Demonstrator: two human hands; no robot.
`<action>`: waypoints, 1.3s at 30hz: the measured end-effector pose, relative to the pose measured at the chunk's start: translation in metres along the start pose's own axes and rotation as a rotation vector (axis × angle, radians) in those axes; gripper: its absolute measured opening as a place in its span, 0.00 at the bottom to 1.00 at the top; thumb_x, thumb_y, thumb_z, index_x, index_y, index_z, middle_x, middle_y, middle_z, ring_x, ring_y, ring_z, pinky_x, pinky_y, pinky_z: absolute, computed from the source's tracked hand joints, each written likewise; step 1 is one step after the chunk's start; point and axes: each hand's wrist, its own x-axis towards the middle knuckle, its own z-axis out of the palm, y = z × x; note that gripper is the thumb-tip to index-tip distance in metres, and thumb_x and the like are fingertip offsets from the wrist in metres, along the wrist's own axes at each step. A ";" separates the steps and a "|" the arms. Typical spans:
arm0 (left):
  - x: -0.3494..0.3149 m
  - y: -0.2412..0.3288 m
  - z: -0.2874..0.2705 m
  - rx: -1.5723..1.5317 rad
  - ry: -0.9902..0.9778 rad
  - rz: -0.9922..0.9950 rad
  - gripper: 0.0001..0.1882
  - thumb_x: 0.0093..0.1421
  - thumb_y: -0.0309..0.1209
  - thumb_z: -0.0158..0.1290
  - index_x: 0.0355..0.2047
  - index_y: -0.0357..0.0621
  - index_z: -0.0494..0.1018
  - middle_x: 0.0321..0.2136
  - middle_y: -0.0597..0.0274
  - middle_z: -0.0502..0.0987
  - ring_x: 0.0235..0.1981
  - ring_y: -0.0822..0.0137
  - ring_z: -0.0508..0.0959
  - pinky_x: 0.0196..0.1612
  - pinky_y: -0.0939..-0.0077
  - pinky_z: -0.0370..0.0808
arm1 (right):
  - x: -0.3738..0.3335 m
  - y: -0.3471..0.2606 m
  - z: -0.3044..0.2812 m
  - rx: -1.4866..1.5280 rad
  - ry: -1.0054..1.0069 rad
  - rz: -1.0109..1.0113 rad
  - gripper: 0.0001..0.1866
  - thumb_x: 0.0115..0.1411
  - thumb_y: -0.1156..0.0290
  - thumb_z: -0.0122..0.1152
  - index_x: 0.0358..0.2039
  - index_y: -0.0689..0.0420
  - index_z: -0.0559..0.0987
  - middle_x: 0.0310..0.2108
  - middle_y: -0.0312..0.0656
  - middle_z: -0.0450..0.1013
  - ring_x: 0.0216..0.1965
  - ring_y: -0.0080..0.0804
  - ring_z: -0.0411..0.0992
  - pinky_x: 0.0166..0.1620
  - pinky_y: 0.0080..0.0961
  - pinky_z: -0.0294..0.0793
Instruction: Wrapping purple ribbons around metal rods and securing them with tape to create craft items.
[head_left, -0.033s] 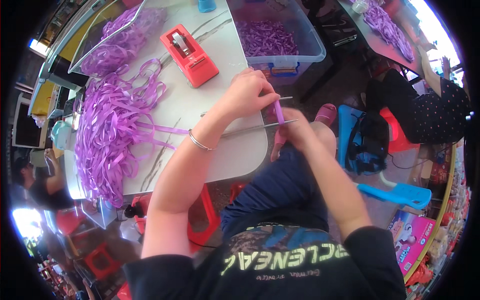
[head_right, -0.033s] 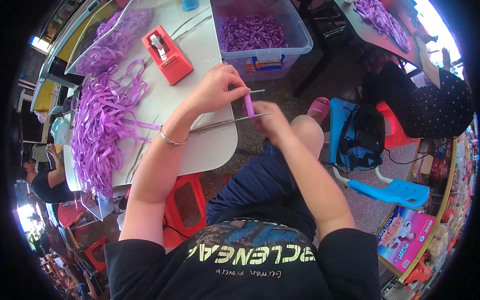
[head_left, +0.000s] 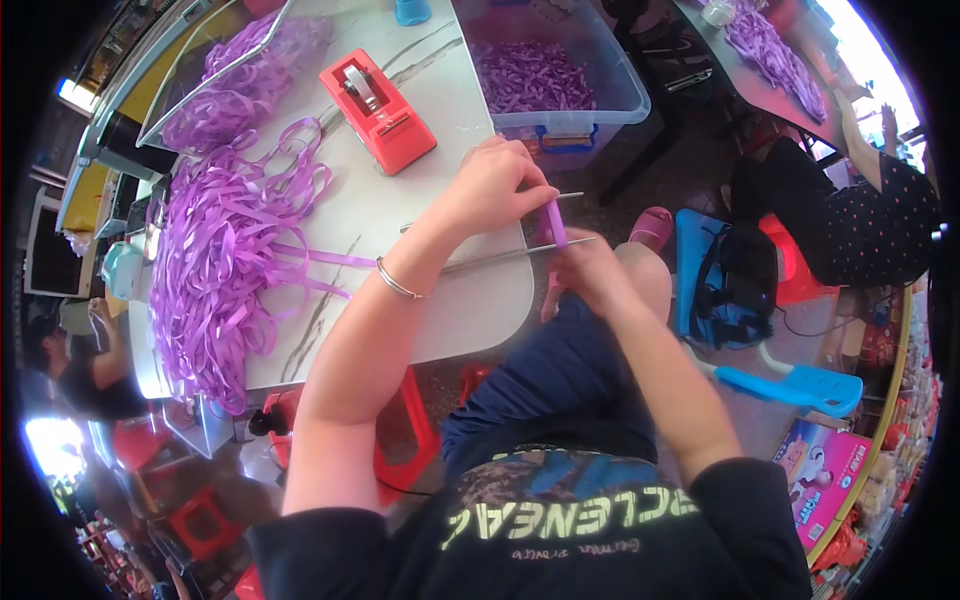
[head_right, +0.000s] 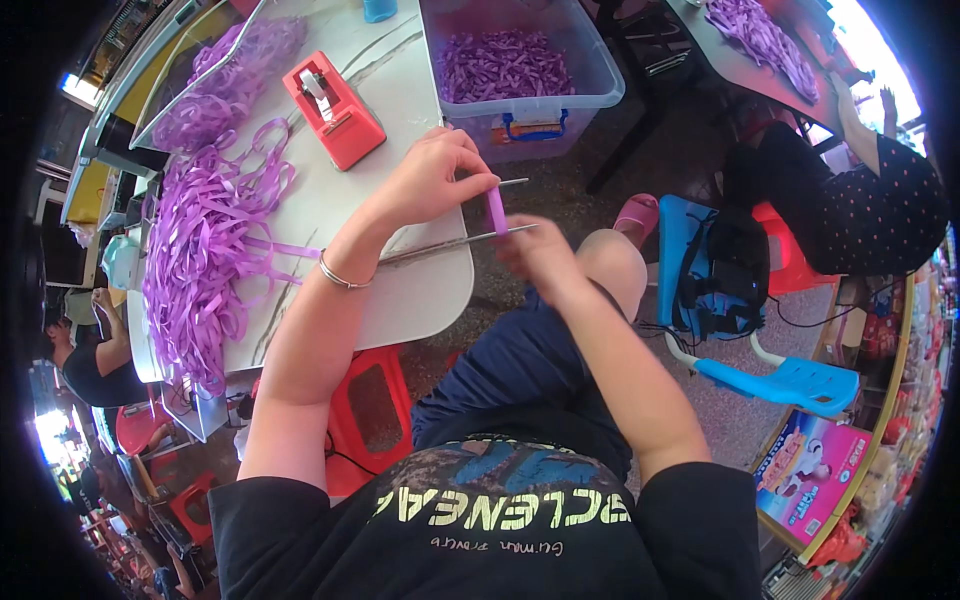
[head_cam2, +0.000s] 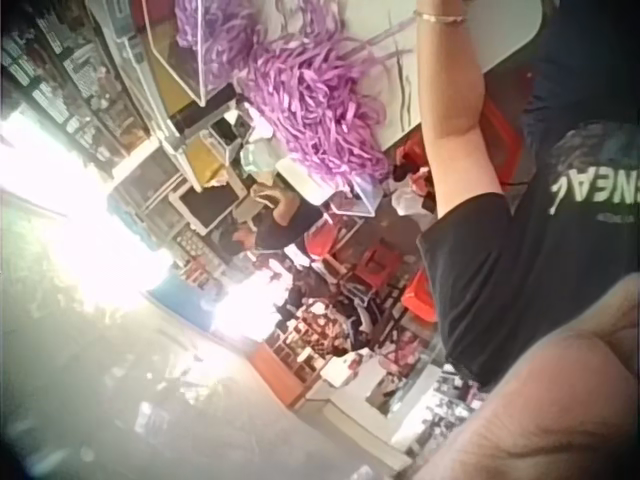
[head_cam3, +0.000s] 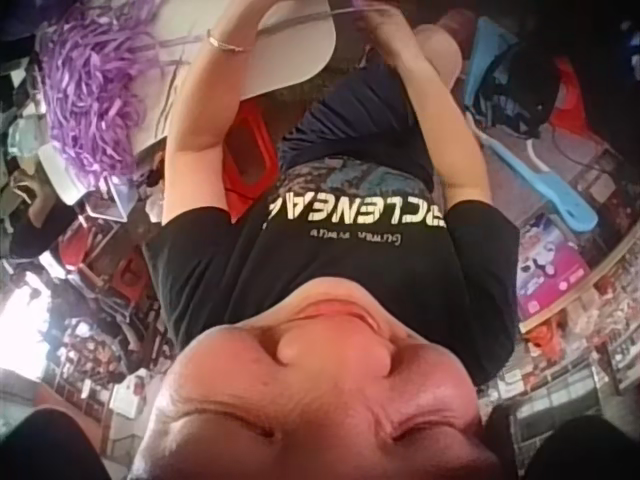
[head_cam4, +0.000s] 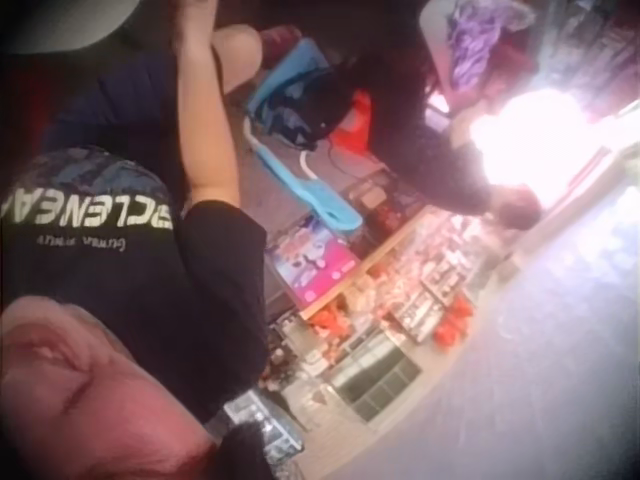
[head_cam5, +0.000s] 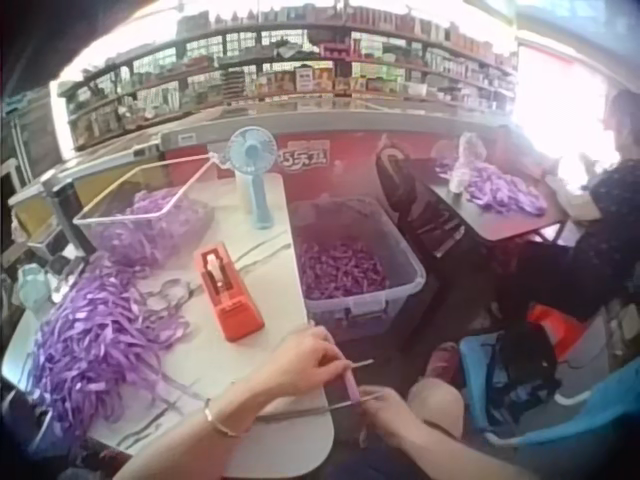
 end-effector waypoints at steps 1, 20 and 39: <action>0.001 0.000 0.000 0.001 0.001 0.003 0.09 0.50 0.34 0.54 0.24 0.42 0.78 0.25 0.60 0.72 0.35 0.61 0.69 0.39 0.69 0.66 | -0.014 0.009 0.003 0.021 0.053 -0.047 0.12 0.57 0.61 0.54 0.32 0.57 0.76 0.25 0.33 0.71 0.25 0.16 0.67 0.23 0.12 0.60; -0.089 0.101 -0.003 -1.461 -0.069 -0.706 0.21 0.64 0.41 0.37 0.50 0.40 0.61 0.30 0.63 0.70 0.30 0.72 0.72 0.36 0.78 0.69 | -0.044 -0.005 0.012 0.219 0.080 -0.056 0.07 0.53 0.66 0.61 0.29 0.53 0.74 0.30 0.33 0.74 0.31 0.16 0.70 0.29 0.10 0.63; -0.083 0.082 0.039 -2.393 -0.091 -0.463 0.09 0.56 0.30 0.43 0.38 0.51 0.57 0.21 0.68 0.66 0.26 0.72 0.67 0.31 0.80 0.65 | -0.039 -0.132 0.005 -0.456 -0.202 -0.390 0.09 0.56 0.68 0.53 0.26 0.61 0.75 0.24 0.34 0.71 0.22 0.14 0.65 0.23 0.10 0.59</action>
